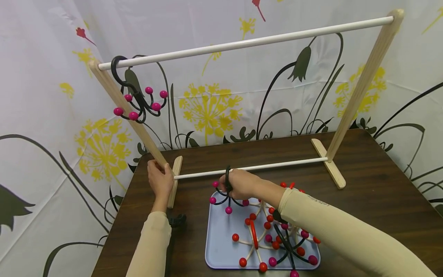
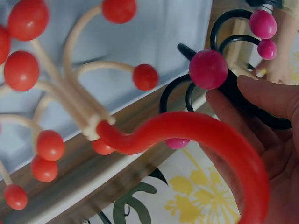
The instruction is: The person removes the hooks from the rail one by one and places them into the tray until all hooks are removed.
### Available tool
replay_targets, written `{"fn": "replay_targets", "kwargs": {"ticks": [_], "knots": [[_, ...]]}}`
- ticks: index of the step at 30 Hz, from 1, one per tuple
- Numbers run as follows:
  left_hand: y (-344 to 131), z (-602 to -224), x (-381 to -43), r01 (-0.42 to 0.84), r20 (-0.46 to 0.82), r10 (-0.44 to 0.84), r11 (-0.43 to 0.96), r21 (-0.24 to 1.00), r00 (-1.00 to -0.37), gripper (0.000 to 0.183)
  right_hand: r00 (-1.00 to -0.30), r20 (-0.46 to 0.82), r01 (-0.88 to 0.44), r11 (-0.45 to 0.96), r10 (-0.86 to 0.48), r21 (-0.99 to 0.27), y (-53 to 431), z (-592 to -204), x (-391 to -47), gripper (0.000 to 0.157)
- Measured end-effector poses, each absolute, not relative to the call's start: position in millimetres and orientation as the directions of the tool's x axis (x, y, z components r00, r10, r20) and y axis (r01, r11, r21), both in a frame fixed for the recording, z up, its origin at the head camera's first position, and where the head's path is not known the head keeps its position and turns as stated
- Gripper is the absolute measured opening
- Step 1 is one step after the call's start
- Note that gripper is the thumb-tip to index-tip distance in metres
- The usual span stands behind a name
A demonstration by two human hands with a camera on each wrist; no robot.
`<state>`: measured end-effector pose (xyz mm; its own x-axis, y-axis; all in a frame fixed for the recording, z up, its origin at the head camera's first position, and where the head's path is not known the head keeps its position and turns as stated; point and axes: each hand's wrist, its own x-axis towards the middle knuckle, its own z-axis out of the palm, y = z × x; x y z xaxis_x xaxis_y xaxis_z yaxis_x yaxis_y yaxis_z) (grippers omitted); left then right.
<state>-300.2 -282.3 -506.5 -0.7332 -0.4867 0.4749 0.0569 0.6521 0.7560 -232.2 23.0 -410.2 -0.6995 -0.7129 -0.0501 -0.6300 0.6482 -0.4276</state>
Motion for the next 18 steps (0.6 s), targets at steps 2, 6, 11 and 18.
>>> {"fn": "replay_targets", "kwargs": {"ticks": [2, 6, 11, 18], "knots": [[-282, -506, -300, 0.060, 0.475, -0.485, 0.650, 0.757, -0.734, 0.031, -0.701, -0.064, -0.627, 0.657, -0.710, -0.418, 23, -413, -232, 0.017], [-282, -506, -299, 0.059, 0.474, -0.486, 0.650, 0.758, -0.734, 0.031, -0.698, -0.117, -0.624, 0.680, -0.706, -0.385, 24, -421, -230, 0.018], [-283, -506, -300, 0.051, 0.472, -0.487, 0.654, 0.754, -0.735, 0.032, -0.706, -0.181, -0.603, 0.715, -0.685, -0.355, 23, -424, -227, 0.013], [-282, -505, -300, 0.051, 0.471, -0.488, 0.653, 0.756, -0.735, 0.031, -0.716, -0.254, -0.570, 0.755, -0.650, -0.325, 22, -421, -225, 0.008]]}}
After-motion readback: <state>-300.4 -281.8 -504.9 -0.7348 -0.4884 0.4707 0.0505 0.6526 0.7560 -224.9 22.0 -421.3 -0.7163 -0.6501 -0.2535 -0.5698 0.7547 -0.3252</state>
